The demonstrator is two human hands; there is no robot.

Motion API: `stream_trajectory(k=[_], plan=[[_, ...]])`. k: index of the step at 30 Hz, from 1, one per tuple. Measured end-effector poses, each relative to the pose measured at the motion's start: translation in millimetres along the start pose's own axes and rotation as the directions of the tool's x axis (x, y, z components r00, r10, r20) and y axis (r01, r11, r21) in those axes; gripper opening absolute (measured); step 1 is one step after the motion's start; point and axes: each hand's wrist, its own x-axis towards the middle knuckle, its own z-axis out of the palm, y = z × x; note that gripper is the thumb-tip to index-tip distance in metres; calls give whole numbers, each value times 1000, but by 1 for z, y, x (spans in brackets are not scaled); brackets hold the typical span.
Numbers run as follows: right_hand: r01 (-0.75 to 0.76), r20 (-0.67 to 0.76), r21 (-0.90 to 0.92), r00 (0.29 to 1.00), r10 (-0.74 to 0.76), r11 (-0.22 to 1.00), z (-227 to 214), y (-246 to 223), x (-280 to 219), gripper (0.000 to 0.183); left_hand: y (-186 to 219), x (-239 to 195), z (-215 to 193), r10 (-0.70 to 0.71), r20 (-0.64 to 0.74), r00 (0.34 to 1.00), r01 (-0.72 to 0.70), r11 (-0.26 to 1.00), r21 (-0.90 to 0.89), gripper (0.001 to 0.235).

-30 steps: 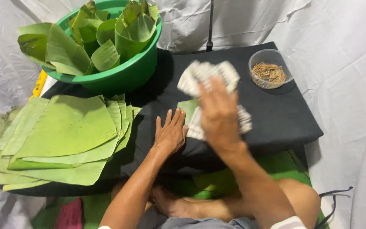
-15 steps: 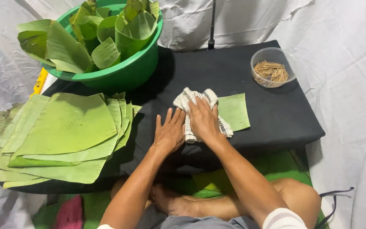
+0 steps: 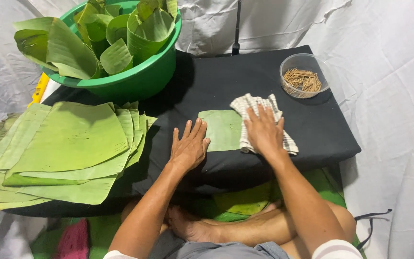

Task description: Wiping banana leaves with a cloth, folding them into cones, and securing the folds with small wooden sticks.

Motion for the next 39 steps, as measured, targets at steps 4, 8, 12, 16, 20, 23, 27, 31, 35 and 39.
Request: stream_trajectory(k=[4, 8, 12, 16, 20, 23, 27, 31, 35, 39], plan=[[30, -376, -89, 924, -62, 996, 31, 41, 1, 35, 3, -3, -6, -3, 10, 1000, 3, 1000, -2, 61], [79, -368, -7, 927, -76, 997, 2, 66, 3, 29, 0, -1, -1, 0, -4, 1000, 0, 1000, -6, 61], [113, -406, 121, 912, -55, 986, -50, 55, -4, 22, 2, -1, -3, -8, 12, 1000, 8, 1000, 0, 61], [462, -580, 219, 770, -266, 859, -86, 2, -8, 27, 4, -3, -5, -4, 12, 1000, 4, 1000, 11, 61], [424, -535, 3, 766, -356, 906, -14, -64, -4, 18, 0, 0, 1, 6, 20, 1000, -6, 1000, 18, 61], [347, -405, 68, 866, -292, 935, 36, -84, -4, 35, -7, 7, 14, 3, 9, 1000, -3, 999, 40, 57], [212, -71, 109, 976, -206, 971, -4, -85, -21, 48, 0, -1, -1, 2, 8, 1000, -2, 999, 41, 58], [154, -60, 29, 987, -152, 988, -8, -48, -17, 48, 3, -2, -6, -2, 35, 999, 1, 1000, 26, 61], [108, -103, -25, 989, -110, 994, -5, 2, -16, 47, 5, -3, -9, -18, 46, 999, 17, 1000, 14, 62], [23, -126, -63, 992, -31, 998, -4, 51, -20, 47, 6, -5, -14, -12, 54, 998, 11, 1000, 15, 62]])
